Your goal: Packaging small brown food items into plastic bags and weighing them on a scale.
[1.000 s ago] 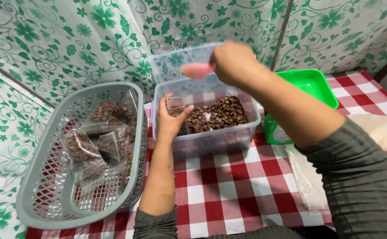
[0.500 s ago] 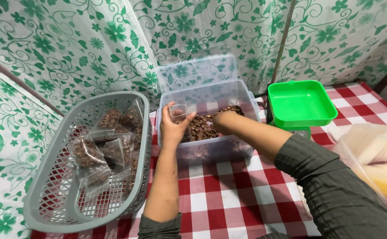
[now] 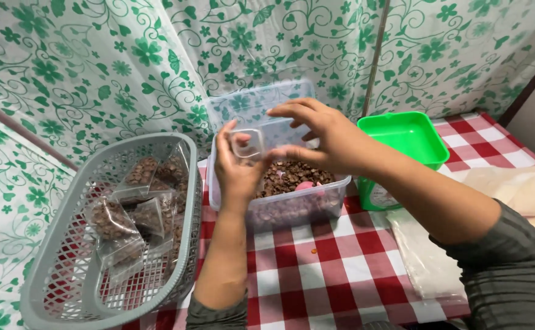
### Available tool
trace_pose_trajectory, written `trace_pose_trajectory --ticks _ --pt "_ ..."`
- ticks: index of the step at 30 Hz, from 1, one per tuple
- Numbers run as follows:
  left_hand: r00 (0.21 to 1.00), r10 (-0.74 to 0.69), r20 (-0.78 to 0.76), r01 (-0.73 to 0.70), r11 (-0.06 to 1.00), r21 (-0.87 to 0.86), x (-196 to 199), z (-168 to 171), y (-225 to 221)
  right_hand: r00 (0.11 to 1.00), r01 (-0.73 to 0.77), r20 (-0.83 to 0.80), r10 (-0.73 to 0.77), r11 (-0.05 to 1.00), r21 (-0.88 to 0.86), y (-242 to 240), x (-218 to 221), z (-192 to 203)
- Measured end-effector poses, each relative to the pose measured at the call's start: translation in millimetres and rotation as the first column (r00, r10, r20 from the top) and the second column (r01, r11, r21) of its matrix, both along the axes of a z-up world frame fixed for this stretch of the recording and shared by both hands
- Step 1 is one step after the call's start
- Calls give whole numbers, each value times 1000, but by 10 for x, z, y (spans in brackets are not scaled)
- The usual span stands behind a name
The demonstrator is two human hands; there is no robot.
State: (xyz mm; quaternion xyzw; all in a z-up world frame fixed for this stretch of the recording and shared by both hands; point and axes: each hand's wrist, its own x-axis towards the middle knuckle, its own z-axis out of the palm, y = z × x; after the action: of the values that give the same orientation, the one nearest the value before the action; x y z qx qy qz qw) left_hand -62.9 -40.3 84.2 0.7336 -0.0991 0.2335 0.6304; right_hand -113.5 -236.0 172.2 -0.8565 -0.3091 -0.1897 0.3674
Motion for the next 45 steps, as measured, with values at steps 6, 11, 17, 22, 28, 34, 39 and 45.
trace_pose_trajectory --ticks 6,11,17,22,28,34,39,45 --pt "913 -230 337 230 972 40 -340 99 -414 970 48 238 -46 999 -1 -118 -309 -93" --pt "873 -310 376 262 949 174 -567 -86 -369 947 139 260 -190 969 203 -747 -366 -83" --pt "886 -330 325 298 943 146 -896 -678 20 905 345 40 -424 785 515 -2049 -169 -507" --pt "938 -305 164 303 952 41 -1044 -1139 287 846 502 -170 -505 649 572 -2498 259 -1210" --pt "962 -257 93 262 964 -45 -1237 -1442 486 684 723 -242 -688 597 347 -2610 149 -1472" --pt "955 -283 93 293 947 -128 -1424 -1838 631 630 776 -99 -770 623 100 -1791 -889 -1017" --pt "955 -279 -96 271 958 -92 -1601 -2037 494 874 449 -34 -484 781 434 -1363 -1598 -1707" --pt "729 -633 -259 666 744 56 -1818 -1899 156 849 -172 -470 244 966 192 -748 -1804 -2086"
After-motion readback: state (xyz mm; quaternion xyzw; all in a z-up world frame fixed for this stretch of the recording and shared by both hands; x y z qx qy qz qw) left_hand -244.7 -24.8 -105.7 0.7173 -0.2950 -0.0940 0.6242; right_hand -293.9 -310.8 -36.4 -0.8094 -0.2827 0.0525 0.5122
